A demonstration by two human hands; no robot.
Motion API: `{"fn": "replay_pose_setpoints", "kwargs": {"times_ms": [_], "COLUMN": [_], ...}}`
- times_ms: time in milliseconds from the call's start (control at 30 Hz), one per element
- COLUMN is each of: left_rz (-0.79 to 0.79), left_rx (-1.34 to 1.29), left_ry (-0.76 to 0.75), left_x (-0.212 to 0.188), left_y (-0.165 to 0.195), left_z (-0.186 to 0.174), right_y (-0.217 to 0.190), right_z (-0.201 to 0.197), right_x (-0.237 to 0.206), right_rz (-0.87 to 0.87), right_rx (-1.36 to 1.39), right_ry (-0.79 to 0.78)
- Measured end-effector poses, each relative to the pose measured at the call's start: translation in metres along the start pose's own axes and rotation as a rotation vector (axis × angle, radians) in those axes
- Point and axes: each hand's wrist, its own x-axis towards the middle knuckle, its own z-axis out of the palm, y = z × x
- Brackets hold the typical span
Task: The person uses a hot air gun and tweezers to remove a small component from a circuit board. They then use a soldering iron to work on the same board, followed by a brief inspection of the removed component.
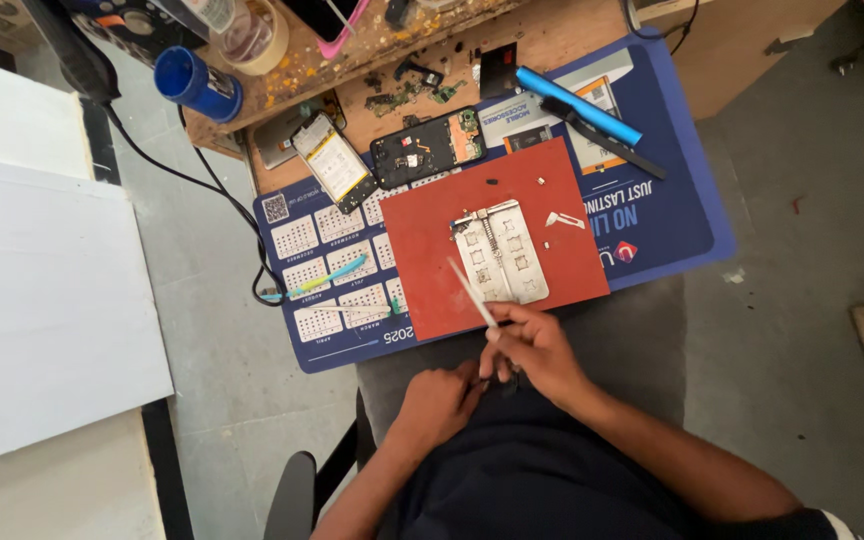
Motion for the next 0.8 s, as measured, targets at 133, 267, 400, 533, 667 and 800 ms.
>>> {"fn": "replay_pose_setpoints", "kwargs": {"times_ms": [133, 267, 400, 533, 667, 800], "left_rz": [-0.059, -0.026, 0.049, 0.021, 0.008, 0.008], "left_rx": [-0.098, -0.152, -0.167, -0.18, -0.185, -0.18], "left_ry": [0.093, 0.129, 0.174, 0.142, 0.139, 0.138], "left_x": [-0.009, -0.014, -0.011, -0.012, -0.012, -0.012], "left_y": [-0.004, -0.008, -0.011, -0.013, -0.013, -0.011], "left_z": [0.002, 0.002, 0.002, 0.0, -0.002, -0.003], "right_y": [-0.007, -0.011, -0.01, -0.019, -0.027, -0.025], "right_z": [-0.013, -0.025, -0.02, -0.019, -0.018, -0.012], "right_x": [-0.004, 0.008, 0.007, 0.0, 0.008, 0.008], "right_rz": [-0.086, -0.161, 0.014, -0.026, -0.241, -0.046], "right_rx": [-0.03, -0.096, -0.085, -0.138, -0.066, -0.013], "right_ry": [0.041, 0.294, 0.066, 0.052, 0.404, 0.312]}}
